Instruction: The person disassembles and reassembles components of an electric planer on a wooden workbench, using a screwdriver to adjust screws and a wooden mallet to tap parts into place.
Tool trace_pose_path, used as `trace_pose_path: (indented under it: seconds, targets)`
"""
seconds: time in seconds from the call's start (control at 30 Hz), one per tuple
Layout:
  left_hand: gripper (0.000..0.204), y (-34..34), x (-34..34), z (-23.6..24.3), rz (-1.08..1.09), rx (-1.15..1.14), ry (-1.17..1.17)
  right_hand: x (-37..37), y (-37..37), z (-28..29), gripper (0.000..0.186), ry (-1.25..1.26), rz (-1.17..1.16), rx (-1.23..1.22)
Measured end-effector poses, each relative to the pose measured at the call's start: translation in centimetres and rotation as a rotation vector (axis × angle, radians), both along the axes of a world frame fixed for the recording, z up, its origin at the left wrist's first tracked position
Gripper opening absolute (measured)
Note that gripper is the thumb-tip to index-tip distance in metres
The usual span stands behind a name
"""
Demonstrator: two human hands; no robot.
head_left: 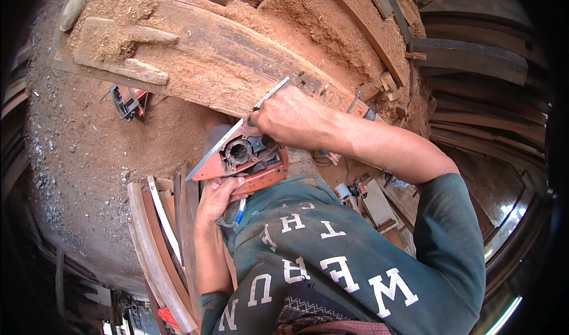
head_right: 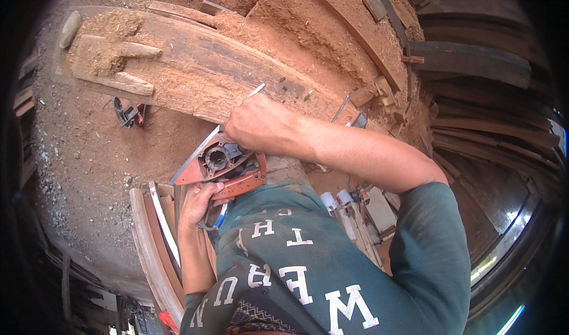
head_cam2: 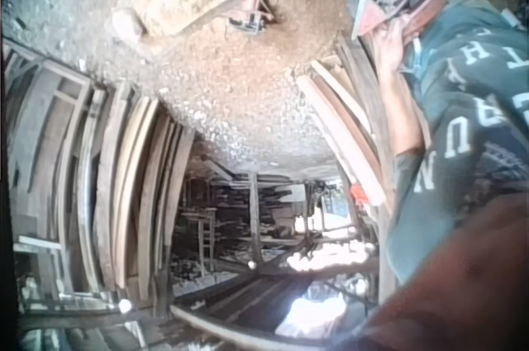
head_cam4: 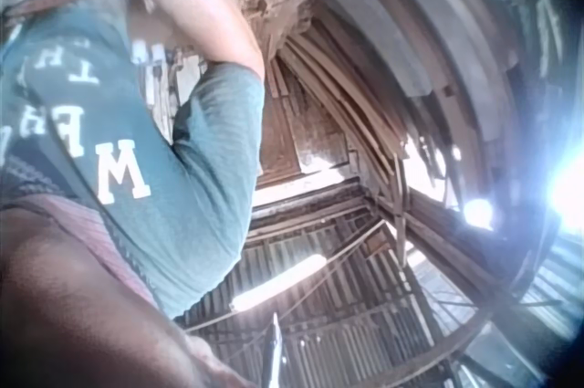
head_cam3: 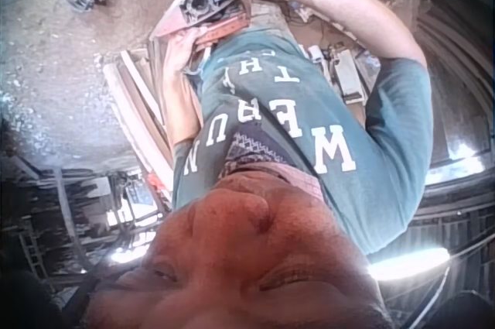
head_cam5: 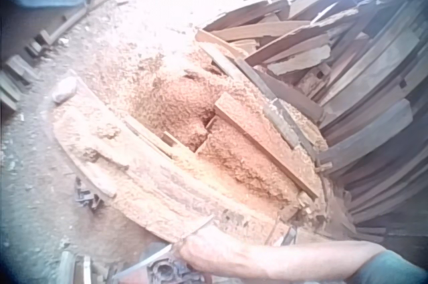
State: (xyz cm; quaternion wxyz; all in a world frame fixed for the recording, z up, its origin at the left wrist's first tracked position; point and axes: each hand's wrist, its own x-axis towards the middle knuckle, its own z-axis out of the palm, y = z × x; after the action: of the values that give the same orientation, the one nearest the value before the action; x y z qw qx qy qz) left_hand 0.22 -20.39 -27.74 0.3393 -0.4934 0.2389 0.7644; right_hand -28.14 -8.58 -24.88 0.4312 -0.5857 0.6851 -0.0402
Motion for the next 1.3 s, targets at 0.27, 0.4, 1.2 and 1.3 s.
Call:
trace_pose_path:
  seconds: [0.27,0.4,1.2,1.3]
  targets:
    - [0.033,0.1,-0.1,0.1,-0.028,-0.024,0.022,1.4,1.1,-0.7,0.012,-0.004,-0.312,0.072]
    - [0.033,0.0,0.1,-0.1,-0.048,-0.022,0.013,2.3,1.7,-1.2,0.013,0.012,-0.452,0.031]
    - [0.039,0.3,-0.7,0.8,-0.035,-0.086,-0.001,0.2,0.7,-1.3,0.02,0.001,0.031,-0.17]
    - [0.037,0.3,-0.6,0.6,-0.01,-0.068,-0.014,0.8,1.1,-1.1,0.019,0.023,-0.016,-0.162]
